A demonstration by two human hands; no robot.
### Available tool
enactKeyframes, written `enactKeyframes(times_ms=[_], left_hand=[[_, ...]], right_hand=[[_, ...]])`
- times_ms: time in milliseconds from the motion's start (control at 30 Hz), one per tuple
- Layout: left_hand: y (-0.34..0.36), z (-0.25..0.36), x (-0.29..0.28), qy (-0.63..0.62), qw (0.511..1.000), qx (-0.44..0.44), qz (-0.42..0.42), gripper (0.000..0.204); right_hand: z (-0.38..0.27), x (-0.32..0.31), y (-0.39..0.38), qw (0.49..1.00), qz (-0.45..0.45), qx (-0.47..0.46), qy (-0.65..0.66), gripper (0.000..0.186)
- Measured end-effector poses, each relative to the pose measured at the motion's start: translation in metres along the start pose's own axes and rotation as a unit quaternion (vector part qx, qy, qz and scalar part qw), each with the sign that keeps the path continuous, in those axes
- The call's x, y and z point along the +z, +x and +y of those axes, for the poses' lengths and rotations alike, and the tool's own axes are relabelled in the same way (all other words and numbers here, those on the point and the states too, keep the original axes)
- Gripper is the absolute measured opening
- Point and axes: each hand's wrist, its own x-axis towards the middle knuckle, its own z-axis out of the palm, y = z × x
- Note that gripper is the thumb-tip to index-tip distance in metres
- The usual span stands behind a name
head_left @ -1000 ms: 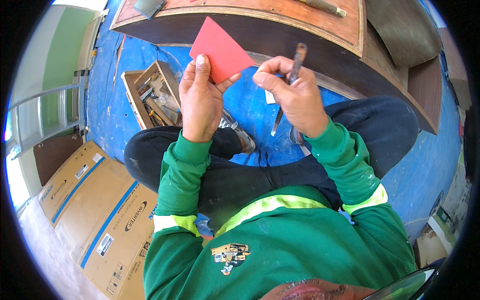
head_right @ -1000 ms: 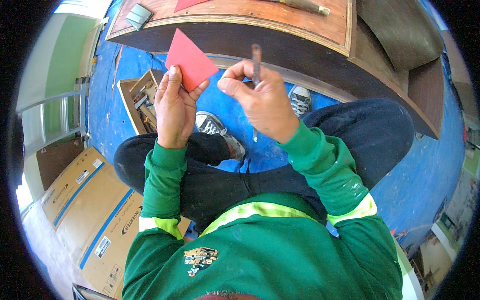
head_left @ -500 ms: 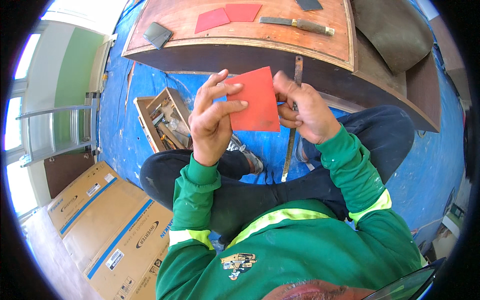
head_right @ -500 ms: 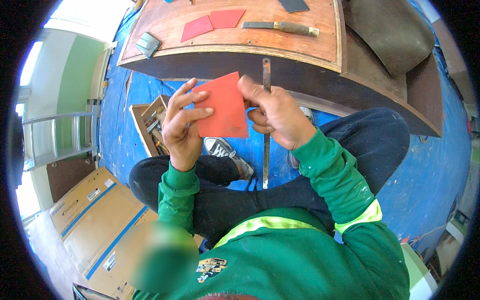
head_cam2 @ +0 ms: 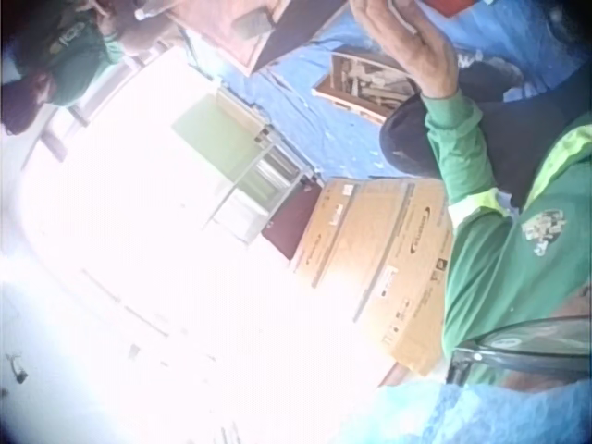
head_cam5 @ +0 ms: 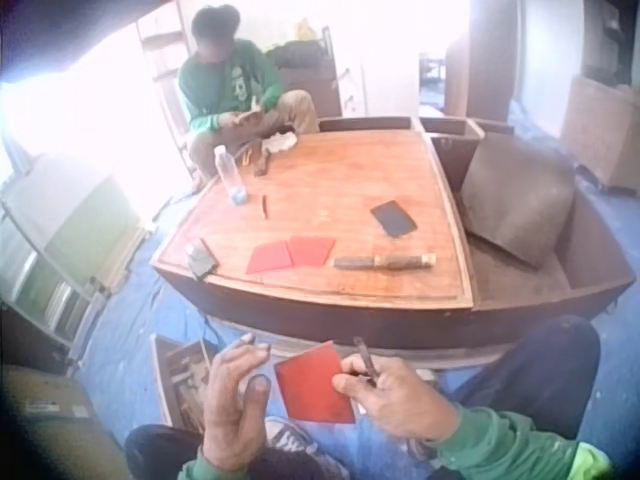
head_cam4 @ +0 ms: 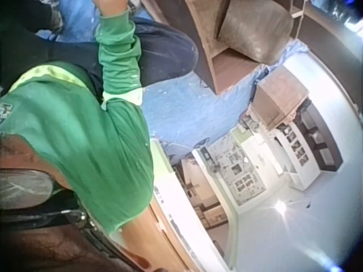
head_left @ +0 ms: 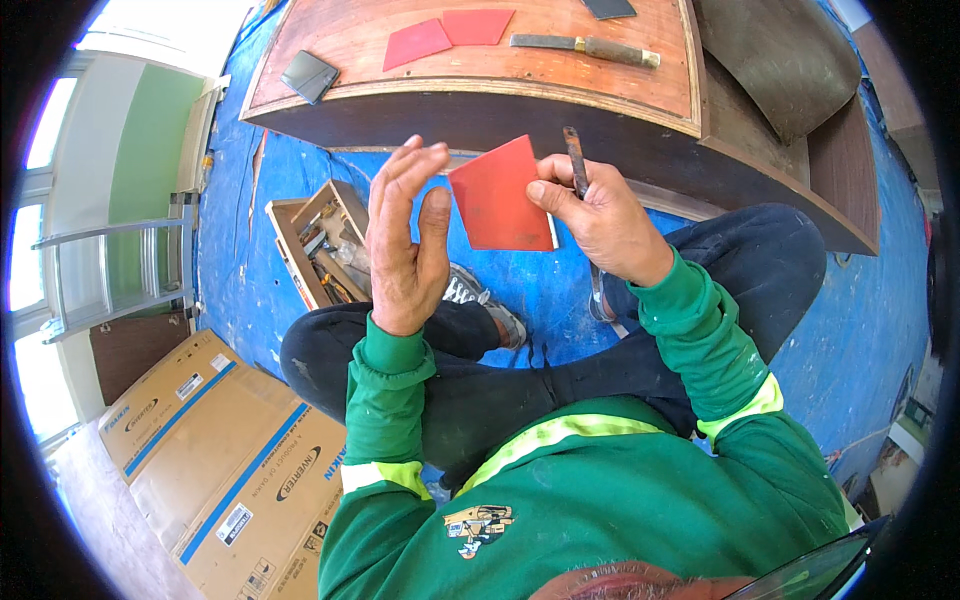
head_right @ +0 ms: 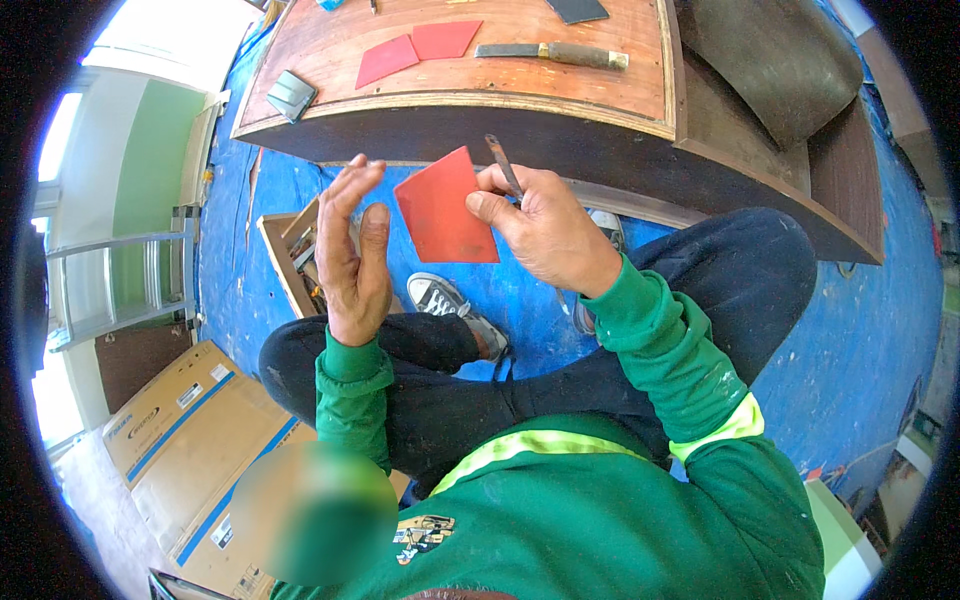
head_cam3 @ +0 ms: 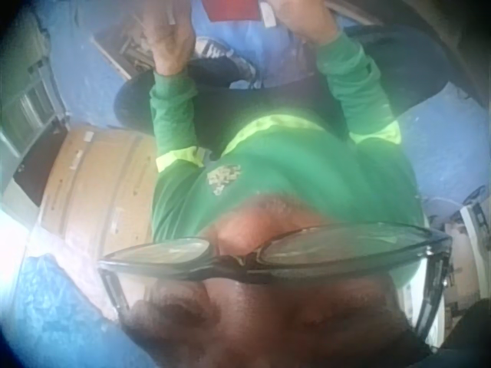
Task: The person sits on the floor and uses a metal scoring tool to make a straight line on a red rectangular sheet. They hold the sheet in their left hand and score it with their right hand, then place the sheet on a nearby wooden surface and continue scoring.
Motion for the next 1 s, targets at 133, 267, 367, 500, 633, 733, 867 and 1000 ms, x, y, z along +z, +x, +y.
enactKeyframes(times_ms=[133,267,367,500,633,733,867,1000], left_hand=[[0.001,0.008,0.004,-0.035,0.991,-0.102,-0.079,0.041],[-0.015,-0.006,0.008,-0.245,0.891,-0.321,-0.206,0.031],[-0.015,-0.002,0.012,-0.335,0.866,-0.33,-0.168,0.03],[-0.016,-0.004,0.01,-0.35,0.853,-0.352,-0.159,0.032],[-0.015,0.0,0.012,-0.358,0.853,-0.345,-0.161,0.035],[-0.014,0.004,0.012,-0.341,0.859,-0.343,-0.167,0.036],[-0.014,0.009,0.01,-0.336,0.858,-0.35,-0.171,0.038],[-0.011,0.011,0.01,-0.331,0.859,-0.35,-0.171,0.036]], right_hand=[[-0.013,0.002,-0.005,0.996,-0.075,0.043,-0.024,0.027],[-0.013,0.004,-0.005,0.992,-0.097,0.04,-0.064,0.028],[0.005,0.005,-0.002,0.999,-0.031,0.013,-0.006,0.031],[-0.004,-0.001,0.002,0.998,0.011,0.05,0.035,0.029],[-0.001,0.004,0.0,0.999,-0.026,0.011,0.036,0.022],[-0.002,0.007,-0.003,0.999,-0.023,0.008,-0.028,0.018],[-0.003,0.002,-0.001,0.99,0.023,-0.044,-0.134,0.019],[-0.015,0.0,-0.003,0.991,0.005,-0.03,-0.131,0.019]])
